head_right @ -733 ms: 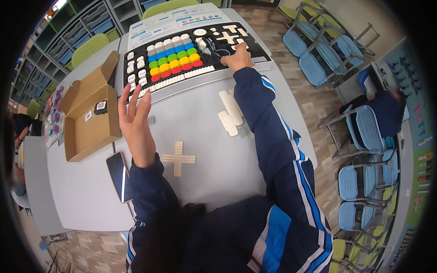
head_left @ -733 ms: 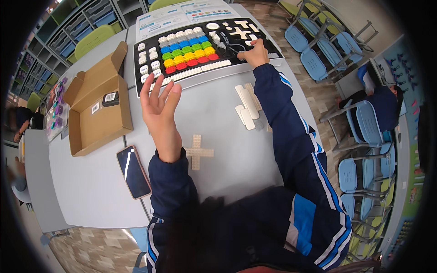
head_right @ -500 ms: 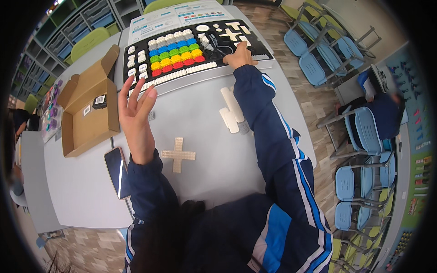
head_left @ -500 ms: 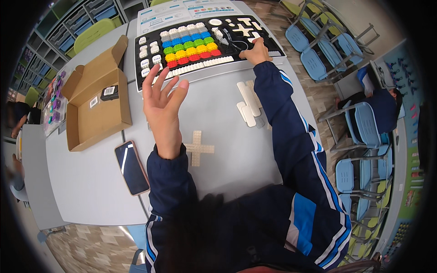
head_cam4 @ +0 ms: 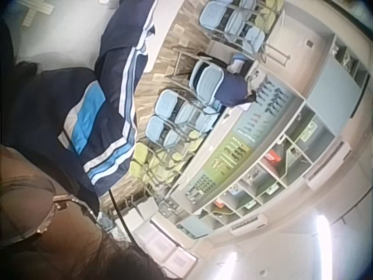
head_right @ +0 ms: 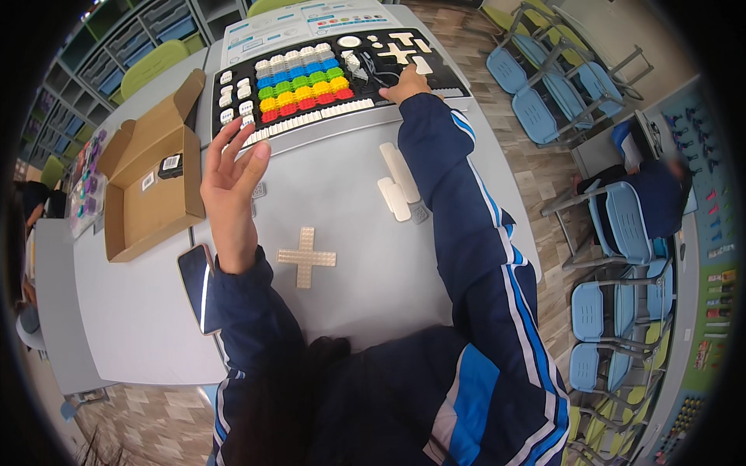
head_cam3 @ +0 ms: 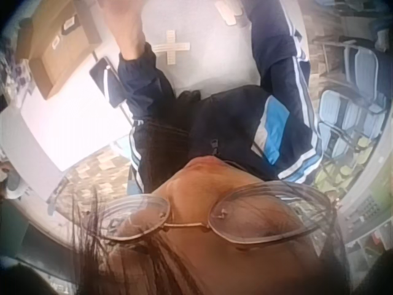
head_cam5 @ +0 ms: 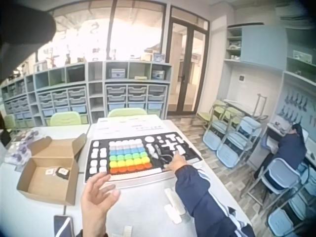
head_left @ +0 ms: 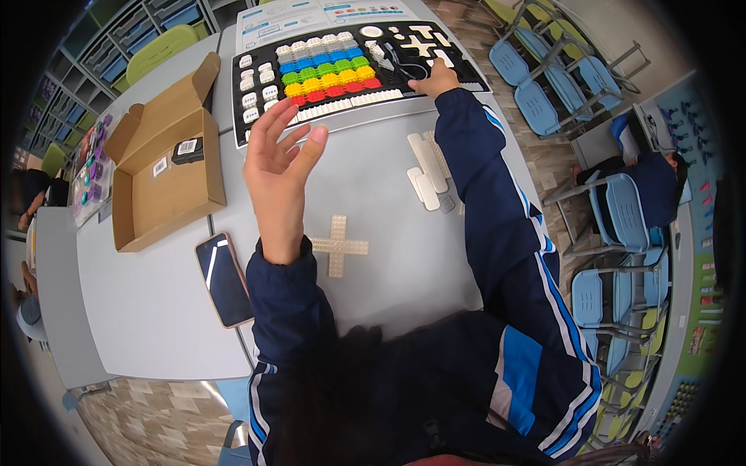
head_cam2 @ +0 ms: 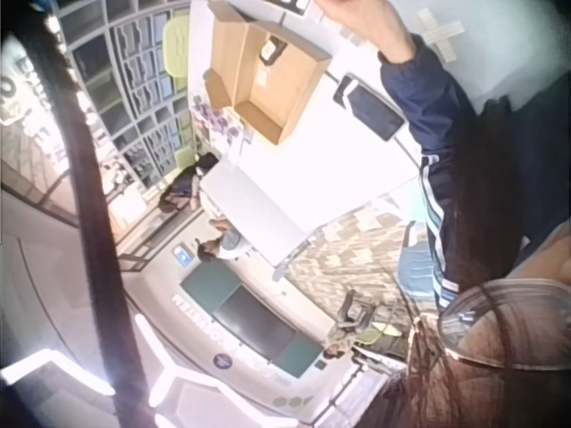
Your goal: The person assembles small white and gray interlocking blocks into a cross-shaped structure on a table. They repeatedly pick up blocks, connect them, and place them into a tray. The person closes the tray lid at the end.
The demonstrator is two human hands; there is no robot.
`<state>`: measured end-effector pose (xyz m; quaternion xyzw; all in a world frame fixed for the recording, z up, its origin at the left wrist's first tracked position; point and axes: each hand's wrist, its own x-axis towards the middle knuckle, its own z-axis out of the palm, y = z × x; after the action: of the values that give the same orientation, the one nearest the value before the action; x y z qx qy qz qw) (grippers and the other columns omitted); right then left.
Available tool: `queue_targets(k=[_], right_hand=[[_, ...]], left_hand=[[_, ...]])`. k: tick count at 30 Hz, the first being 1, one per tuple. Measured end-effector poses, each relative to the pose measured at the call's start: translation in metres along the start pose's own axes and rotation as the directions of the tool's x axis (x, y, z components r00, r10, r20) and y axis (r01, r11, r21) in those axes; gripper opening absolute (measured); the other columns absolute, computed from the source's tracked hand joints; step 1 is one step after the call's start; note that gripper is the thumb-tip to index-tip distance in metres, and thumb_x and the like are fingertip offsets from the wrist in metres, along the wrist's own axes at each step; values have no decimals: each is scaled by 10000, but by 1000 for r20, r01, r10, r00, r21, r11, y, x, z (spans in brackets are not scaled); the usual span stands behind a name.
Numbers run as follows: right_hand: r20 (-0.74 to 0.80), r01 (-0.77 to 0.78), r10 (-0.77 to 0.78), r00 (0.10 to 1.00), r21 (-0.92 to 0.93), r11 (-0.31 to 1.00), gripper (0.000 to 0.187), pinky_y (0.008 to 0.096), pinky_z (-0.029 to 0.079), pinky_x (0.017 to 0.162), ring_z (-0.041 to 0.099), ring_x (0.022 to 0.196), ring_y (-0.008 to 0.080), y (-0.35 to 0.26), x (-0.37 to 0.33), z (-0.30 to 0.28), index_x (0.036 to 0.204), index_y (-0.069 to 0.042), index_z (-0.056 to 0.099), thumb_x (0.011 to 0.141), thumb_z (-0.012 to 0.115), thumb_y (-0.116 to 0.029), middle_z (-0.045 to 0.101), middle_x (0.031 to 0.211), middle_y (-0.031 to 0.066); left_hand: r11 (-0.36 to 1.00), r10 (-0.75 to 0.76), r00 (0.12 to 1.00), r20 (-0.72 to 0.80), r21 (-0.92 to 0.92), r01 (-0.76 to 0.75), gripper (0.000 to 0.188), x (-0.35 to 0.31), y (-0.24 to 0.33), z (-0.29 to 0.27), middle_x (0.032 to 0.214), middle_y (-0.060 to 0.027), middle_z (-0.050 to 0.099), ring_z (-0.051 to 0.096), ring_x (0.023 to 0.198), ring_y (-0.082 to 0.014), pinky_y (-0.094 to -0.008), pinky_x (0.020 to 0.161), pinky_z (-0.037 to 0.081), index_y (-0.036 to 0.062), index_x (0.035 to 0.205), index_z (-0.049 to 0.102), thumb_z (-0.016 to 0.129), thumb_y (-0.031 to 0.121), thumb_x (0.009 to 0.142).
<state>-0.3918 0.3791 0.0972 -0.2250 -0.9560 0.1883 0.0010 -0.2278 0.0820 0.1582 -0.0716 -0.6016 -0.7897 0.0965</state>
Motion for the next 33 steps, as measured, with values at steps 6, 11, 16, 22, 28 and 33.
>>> queue_targets(k=[6, 11, 16, 22, 28, 33], right_hand=[[-25, -45, 48, 999, 106, 993, 642, 639, 277, 994, 477, 1237, 348, 1, 4, 4, 1360, -22, 320, 880, 595, -348, 497, 1318, 207], [-30, 41, -37, 999, 115, 993, 644, 528, 350, 1001, 496, 1205, 387, -11, -9, 3, 1331, 54, 342, 903, 537, -386, 513, 1266, 276], [12, 93, -96, 995, 156, 983, 712, 400, 403, 991, 512, 1178, 402, -14, -19, -11, 1318, 131, 328, 902, 533, -410, 518, 1226, 327], [1, 128, -129, 992, 112, 985, 775, 393, 411, 983, 523, 1171, 389, -6, -9, -9, 1329, 142, 312, 885, 557, -444, 520, 1232, 317], [-31, 195, -192, 981, 127, 973, 757, 387, 423, 968, 537, 1151, 388, 2, -7, -11, 1286, 123, 391, 862, 583, -474, 546, 1196, 312], [-98, 260, -245, 965, 194, 946, 698, 392, 431, 949, 544, 1136, 394, 13, -32, -35, 1264, 63, 451, 850, 594, -481, 571, 1174, 288]], left_hand=[[1000, 10, 999, -52, 11, -9, 482, 3, 7, -6, 1201, -145, 567, 574, 1020, -177, -277, 890, 442, 11, 1238, 510, 716, 136, 821], [993, 8, 998, -68, 116, 0, 430, 4, 7, -13, 1207, -137, 589, 583, 1074, -191, -308, 938, 375, 36, 1233, 530, 640, 264, 886], [993, 19, 997, -77, 114, -10, 416, 6, 4, -18, 1207, -119, 596, 587, 1076, -191, -318, 938, 372, 51, 1218, 545, 633, 290, 890], [995, 0, 997, -83, 102, 9, 383, 7, 3, -18, 1205, -97, 602, 592, 1063, -185, -318, 930, 375, 71, 1195, 568, 618, 307, 898], [995, -15, 997, -70, 96, 21, 360, 8, 4, -21, 1184, -87, 615, 596, 1056, -178, -317, 926, 379, 68, 1183, 577, 615, 289, 900], [971, -26, 999, 29, 238, 19, 339, 13, 2, -37, 1148, -90, 629, 604, 1011, -171, -304, 904, 399, 49, 1157, 593, 623, 261, 894]])
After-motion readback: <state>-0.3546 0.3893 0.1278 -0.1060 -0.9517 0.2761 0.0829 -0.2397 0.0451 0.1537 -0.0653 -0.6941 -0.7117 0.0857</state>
